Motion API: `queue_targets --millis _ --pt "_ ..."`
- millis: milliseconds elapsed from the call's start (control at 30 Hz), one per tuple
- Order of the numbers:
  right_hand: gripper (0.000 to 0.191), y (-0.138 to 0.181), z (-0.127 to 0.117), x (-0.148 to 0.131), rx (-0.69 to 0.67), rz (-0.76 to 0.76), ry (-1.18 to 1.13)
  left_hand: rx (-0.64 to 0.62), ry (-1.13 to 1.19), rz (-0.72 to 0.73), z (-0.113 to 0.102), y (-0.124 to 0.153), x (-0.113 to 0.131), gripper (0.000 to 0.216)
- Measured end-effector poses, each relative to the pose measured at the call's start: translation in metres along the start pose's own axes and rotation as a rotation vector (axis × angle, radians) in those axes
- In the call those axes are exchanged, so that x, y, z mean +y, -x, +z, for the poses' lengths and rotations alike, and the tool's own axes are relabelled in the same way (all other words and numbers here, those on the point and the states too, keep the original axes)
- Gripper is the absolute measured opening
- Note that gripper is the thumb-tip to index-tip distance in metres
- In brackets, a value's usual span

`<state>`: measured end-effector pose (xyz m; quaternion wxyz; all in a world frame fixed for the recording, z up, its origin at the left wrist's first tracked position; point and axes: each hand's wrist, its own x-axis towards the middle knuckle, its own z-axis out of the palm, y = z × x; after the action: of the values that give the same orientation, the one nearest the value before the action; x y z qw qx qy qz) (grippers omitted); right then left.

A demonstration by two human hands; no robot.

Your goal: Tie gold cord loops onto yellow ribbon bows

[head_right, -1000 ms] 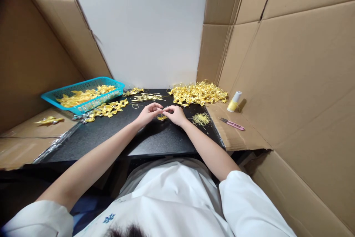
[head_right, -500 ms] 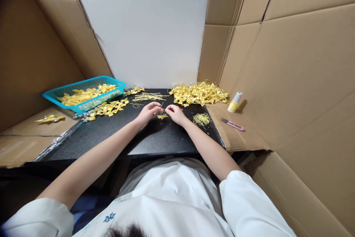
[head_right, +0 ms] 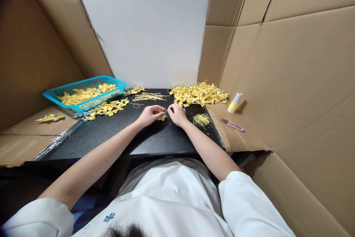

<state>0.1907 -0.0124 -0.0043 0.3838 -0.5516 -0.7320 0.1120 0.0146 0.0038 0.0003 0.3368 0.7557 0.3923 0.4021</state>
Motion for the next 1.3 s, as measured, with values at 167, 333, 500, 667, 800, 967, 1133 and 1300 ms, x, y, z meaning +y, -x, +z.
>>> queue_targets --millis 167,333,500,667,800,967,1133,1300 --pt "0.014 0.0013 0.0007 -0.0028 0.019 -0.032 0.023 -0.017 -0.025 -0.004 0.0004 0.0007 0.0017 0.027" --pt "0.015 0.0007 0.0009 -0.0023 0.011 -0.053 0.037 -0.034 -0.04 -0.018 0.0005 -0.0005 -0.0008 0.026" --pt "0.015 0.0015 0.0008 -0.0029 0.021 -0.028 0.077 -0.036 0.027 -0.071 -0.0002 -0.0028 -0.0045 0.03" --pt "0.014 0.0035 0.0009 -0.0055 0.001 -0.015 0.132 -0.11 0.117 -0.091 -0.0005 -0.0045 -0.0049 0.031" --pt "0.013 0.0045 0.0025 -0.0043 0.009 -0.029 0.138 -0.138 0.082 -0.091 -0.0018 -0.0048 -0.0063 0.032" --pt "0.012 0.0046 0.0058 -0.0022 0.016 -0.048 0.116 -0.188 0.112 -0.04 -0.0024 -0.0049 -0.0068 0.029" --pt "0.011 0.0044 0.0073 -0.0028 0.013 -0.025 0.084 -0.198 0.17 -0.034 -0.0005 -0.0049 -0.0063 0.018" --pt "0.012 0.005 0.0051 -0.0055 0.009 0.004 0.099 -0.087 0.039 -0.05 -0.0007 -0.0027 -0.0041 0.004"
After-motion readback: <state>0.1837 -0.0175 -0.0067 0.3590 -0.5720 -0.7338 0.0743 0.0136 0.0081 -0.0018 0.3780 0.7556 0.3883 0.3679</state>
